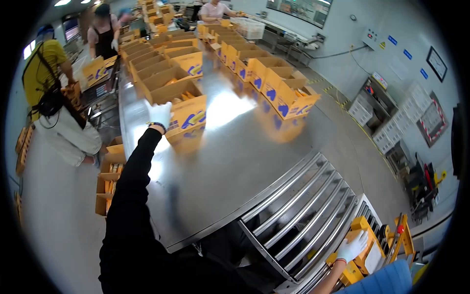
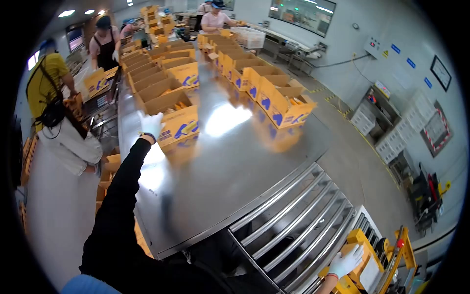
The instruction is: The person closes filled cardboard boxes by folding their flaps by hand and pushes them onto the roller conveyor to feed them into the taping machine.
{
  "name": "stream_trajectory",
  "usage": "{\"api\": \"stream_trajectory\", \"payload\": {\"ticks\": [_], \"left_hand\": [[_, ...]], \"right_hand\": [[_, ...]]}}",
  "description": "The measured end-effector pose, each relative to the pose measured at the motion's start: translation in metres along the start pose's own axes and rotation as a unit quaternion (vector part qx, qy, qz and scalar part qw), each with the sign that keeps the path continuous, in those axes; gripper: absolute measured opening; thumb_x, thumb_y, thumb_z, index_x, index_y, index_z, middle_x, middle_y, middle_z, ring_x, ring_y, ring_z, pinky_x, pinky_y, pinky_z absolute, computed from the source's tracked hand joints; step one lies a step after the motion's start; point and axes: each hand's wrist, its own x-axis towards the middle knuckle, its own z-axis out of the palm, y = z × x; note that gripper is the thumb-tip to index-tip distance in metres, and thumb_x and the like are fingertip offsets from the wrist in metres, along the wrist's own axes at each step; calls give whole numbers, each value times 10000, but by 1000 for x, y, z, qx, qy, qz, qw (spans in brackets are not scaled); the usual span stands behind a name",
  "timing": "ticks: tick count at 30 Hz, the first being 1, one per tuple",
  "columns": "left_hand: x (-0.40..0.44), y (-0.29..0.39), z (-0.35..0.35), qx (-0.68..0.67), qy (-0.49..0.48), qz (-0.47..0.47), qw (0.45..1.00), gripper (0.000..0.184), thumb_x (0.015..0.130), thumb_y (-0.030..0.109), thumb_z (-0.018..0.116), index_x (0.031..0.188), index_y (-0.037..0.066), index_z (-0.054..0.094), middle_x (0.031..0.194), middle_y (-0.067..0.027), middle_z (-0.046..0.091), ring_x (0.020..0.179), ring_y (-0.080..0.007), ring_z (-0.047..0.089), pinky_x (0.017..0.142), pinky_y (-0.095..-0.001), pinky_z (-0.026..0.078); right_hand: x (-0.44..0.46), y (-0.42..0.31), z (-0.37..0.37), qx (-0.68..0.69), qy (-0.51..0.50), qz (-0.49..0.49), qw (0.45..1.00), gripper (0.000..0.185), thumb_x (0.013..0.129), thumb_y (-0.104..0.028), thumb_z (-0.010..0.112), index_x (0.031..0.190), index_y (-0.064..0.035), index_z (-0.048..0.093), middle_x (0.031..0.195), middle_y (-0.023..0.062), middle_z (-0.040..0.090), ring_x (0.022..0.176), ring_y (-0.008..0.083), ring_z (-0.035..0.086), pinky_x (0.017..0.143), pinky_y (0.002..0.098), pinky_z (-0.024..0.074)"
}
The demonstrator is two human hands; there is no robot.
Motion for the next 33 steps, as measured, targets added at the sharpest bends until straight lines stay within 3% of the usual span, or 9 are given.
{"api": "stream_trajectory", "payload": {"ticks": [4, 9, 13, 20, 23, 27, 29, 31, 33], "left_hand": [[-38, 55, -11, -113, 10, 14, 993, 174, 904, 313, 597, 849, 148, 602, 771, -84, 668, 744, -338, 676, 673, -517, 468], [-113, 136, -95, -245, -151, 265, 920, 132, 940, 271, 596, 892, 202, 698, 952, 6, 645, 914, -252, 657, 809, -444, 514], [-111, 195, -163, -594, -174, 370, 693, 218, 797, 181, 828, 772, 47, 658, 1634, -207, 291, 1499, -436, 262, 1200, -470, 291], [-77, 321, -175, -425, -398, 382, 718, 440, 946, 459, 643, 776, 54, 672, 1133, -101, 705, 991, -345, 653, 837, -441, 521], [-104, 352, -133, -520, -72, 404, 749, 369, 915, 418, 665, 813, 64, 692, 930, -95, 685, 943, -332, 642, 843, -436, 512], [-113, 328, -135, -567, -32, 161, 807, 435, 870, 329, 745, 1169, 30, 644, 1095, -161, 631, 1065, -330, 617, 969, -426, 495], [-119, 318, -121, -578, -209, 87, 784, 550, 925, 316, 727, 1334, -11, 559, 1234, -190, 622, 1146, -300, 623, 1044, -399, 477], [-108, 324, -124, -723, -442, 26, 531, 605, 968, 321, 700, 1404, -48, 501, 1341, -177, 598, 1210, -231, 595, 1053, -368, 479], [-100, 349, -137, -710, -459, 48, 531, 606, 989, 307, 682, 1427, -58, 476, 1359, -165, 603, 1206, -190, 590, 1034, -339, 487]], "right_hand": [[-29, -74, 61, 426, -55, -136, 893, 802, 767, -60, 752, 1482, 45, 404, 1464, 253, 490, 1421, 390, 408, 1223, 427, 283], [-76, -205, -18, 306, -47, -363, 879, 1121, 599, -252, 917, 1506, 55, 334, 1518, 256, 417, 1430, 449, 349, 1222, 530, 237], [-77, -224, -72, 268, -17, -454, 850, 998, 612, -269, 902, 1458, -5, 444, 1532, 192, 432, 1434, 432, 359, 1212, 569, 235], [-68, -170, -60, 629, -292, -207, 690, 520, 888, -227, 712, 1330, 31, 619, 1320, 242, 643, 1163, 375, 646, 1116, 429, 383], [-40, -187, -70, 367, -77, -389, 841, 683, 808, -308, 794, 1357, 35, 577, 1436, 236, 538, 1342, 409, 495, 1173, 480, 331], [-42, -205, -99, 210, 89, -320, 920, 920, 693, -351, 858, 1447, 0, 464, 1471, 232, 466, 1361, 423, 418, 1163, 563, 292], [-63, -209, -125, 275, -214, -268, 898, 959, 660, -371, 877, 1439, 9, 466, 1391, 208, 513, 1311, 403, 449, 1187, 567, 269], [-98, -192, -85, 240, -34, -330, 912, 973, 642, -391, 887, 1423, 18, 474, 1324, 186, 537, 1272, 379, 472, 1190, 564, 268], [-88, -168, -73, 257, -71, -327, 907, 1023, 683, -479, 855, 1454, 42, 428, 1402, 230, 487, 1328, 440, 420, 1194, 584, 245]]}}
